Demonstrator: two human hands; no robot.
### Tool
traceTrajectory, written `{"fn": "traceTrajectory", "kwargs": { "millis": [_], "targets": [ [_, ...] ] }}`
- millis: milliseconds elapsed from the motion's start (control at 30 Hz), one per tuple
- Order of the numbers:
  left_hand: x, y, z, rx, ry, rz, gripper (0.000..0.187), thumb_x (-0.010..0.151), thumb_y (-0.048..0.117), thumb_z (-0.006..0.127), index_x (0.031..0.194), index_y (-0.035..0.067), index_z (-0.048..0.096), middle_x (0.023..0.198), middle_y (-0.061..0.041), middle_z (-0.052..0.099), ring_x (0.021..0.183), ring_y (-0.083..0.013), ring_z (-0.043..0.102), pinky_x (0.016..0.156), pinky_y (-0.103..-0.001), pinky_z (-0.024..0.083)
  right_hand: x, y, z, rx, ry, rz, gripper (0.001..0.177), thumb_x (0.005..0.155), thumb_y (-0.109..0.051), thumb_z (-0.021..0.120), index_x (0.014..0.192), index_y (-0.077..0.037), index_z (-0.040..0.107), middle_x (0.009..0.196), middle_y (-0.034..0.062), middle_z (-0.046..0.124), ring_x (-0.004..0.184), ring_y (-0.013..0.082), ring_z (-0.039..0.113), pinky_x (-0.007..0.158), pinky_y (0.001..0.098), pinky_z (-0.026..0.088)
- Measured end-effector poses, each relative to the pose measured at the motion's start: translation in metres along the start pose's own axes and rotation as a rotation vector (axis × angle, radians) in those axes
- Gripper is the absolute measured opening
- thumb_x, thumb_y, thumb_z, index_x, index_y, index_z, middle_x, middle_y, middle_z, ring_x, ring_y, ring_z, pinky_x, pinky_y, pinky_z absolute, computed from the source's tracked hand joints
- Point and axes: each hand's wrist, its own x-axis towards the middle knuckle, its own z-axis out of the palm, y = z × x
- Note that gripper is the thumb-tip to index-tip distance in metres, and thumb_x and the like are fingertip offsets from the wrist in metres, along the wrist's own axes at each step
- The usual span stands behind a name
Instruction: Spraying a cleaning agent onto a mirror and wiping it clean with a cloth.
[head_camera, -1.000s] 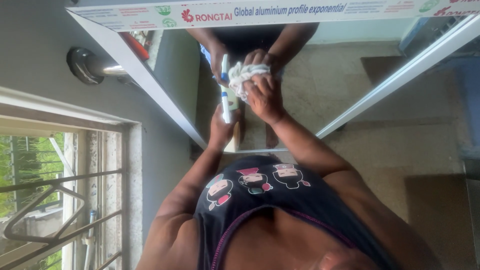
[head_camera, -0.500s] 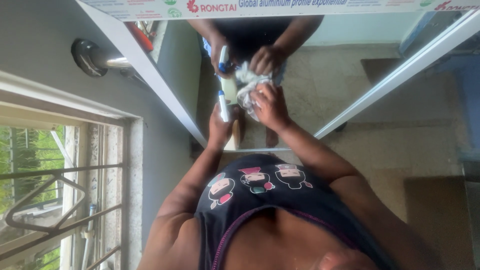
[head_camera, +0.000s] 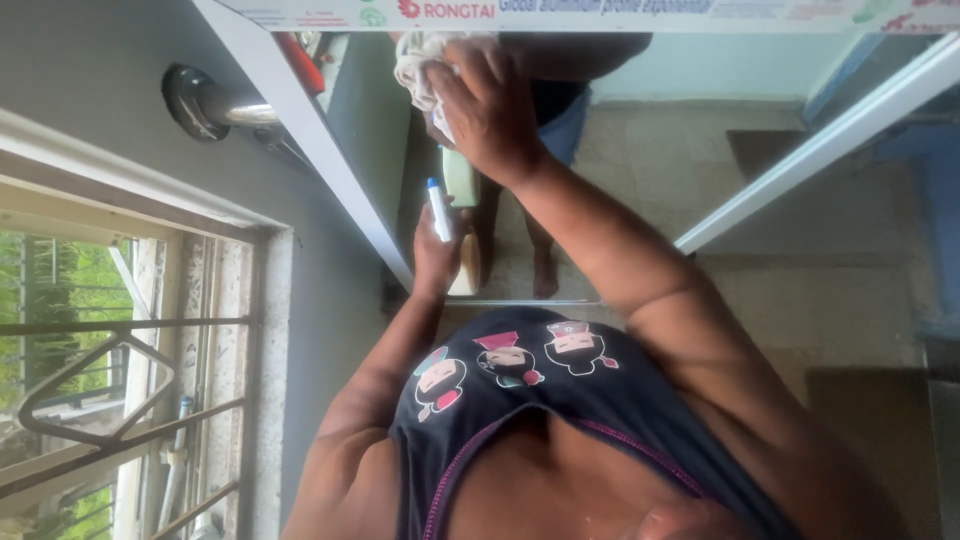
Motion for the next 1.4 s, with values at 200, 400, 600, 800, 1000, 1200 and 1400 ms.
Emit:
{"fn": "traceTrajectory", "kwargs": {
  "millis": [200, 400, 600, 800, 1000, 1200, 1400],
  "targets": [
    [-0.002, -0.004, -0.005, 0.067, 0.004, 0.044, 0.044, 0.1, 0.027, 0.069, 0.131, -0.001, 0.056, 0.098, -0.011, 0.074, 0.088, -0.0188, 0.073, 0.081, -0.033, 0.058, -0.057, -0.001, 0.033, -0.011, -0.03, -0.005, 0.022, 0.102, -0.02, 0.074, 0.121, -0.009, 0.07, 0.124, 0.0088, 0.057, 0.115, 0.0258, 0.053, 0.094, 0.0419, 0.044],
    [0.0, -0.005, -0.007, -0.06, 0.0, -0.023, 0.046, 0.098, 0.027, 0.069, 0.131, -0.001, 0.055, 0.098, -0.012, 0.073, 0.085, -0.0195, 0.075, 0.076, -0.034, 0.06, -0.087, -0.015, 0.025, 0.016, -0.159, 0.008, 0.026, 0.101, -0.019, 0.07, 0.126, -0.012, 0.072, 0.126, 0.0059, 0.056, 0.119, 0.0244, 0.051, 0.1, 0.0448, 0.043],
    [0.002, -0.01, -0.006, 0.045, 0.043, -0.003, 0.044, 0.096, 0.024, 0.071, 0.129, -0.001, 0.057, 0.098, -0.014, 0.074, 0.086, -0.0207, 0.074, 0.078, -0.034, 0.058, -0.136, -0.017, 0.051, 0.026, -0.238, 0.033, 0.022, 0.103, -0.024, 0.068, 0.122, -0.014, 0.072, 0.129, 0.006, 0.058, 0.127, 0.0246, 0.052, 0.104, 0.0477, 0.042],
    [0.0, -0.022, -0.007, 0.153, 0.042, 0.053, 0.039, 0.096, 0.023, 0.072, 0.126, 0.0, 0.059, 0.105, -0.016, 0.073, 0.094, -0.0249, 0.073, 0.083, -0.038, 0.057, -0.18, -0.016, 0.067, -0.01, -0.362, -0.007, 0.024, 0.104, -0.021, 0.065, 0.127, -0.015, 0.072, 0.133, 0.0061, 0.059, 0.127, 0.0246, 0.052, 0.106, 0.0482, 0.042],
    [-0.005, -0.018, -0.004, 0.108, 0.017, 0.021, 0.037, 0.098, 0.024, 0.069, 0.125, 0.002, 0.058, 0.105, -0.013, 0.074, 0.094, -0.0226, 0.073, 0.084, -0.036, 0.057, -0.204, -0.017, 0.07, 0.073, -0.455, -0.009, 0.02, 0.101, -0.016, 0.066, 0.118, -0.011, 0.074, 0.128, 0.0051, 0.063, 0.124, 0.0233, 0.059, 0.106, 0.0517, 0.046],
    [-0.008, -0.014, 0.001, 0.028, 0.013, 0.03, 0.037, 0.096, 0.024, 0.072, 0.122, 0.001, 0.06, 0.099, -0.011, 0.072, 0.089, -0.0208, 0.071, 0.08, -0.035, 0.058, -0.181, -0.007, 0.026, 0.21, -0.388, 0.185, 0.02, 0.101, -0.017, 0.076, 0.12, -0.011, 0.073, 0.125, 0.0092, 0.065, 0.121, 0.0232, 0.059, 0.11, 0.0491, 0.038],
    [-0.007, -0.009, 0.008, 0.093, -0.03, 0.037, 0.043, 0.098, 0.029, 0.068, 0.129, 0.001, 0.056, 0.109, -0.016, 0.071, 0.096, -0.024, 0.071, 0.084, -0.038, 0.058, -0.08, 0.039, -0.051, 0.125, -0.02, 0.191, 0.046, 0.087, -0.014, 0.083, 0.13, -0.008, 0.068, 0.12, 0.0052, 0.067, 0.115, 0.0242, 0.061, 0.113, 0.0534, 0.024]
  ]
}}
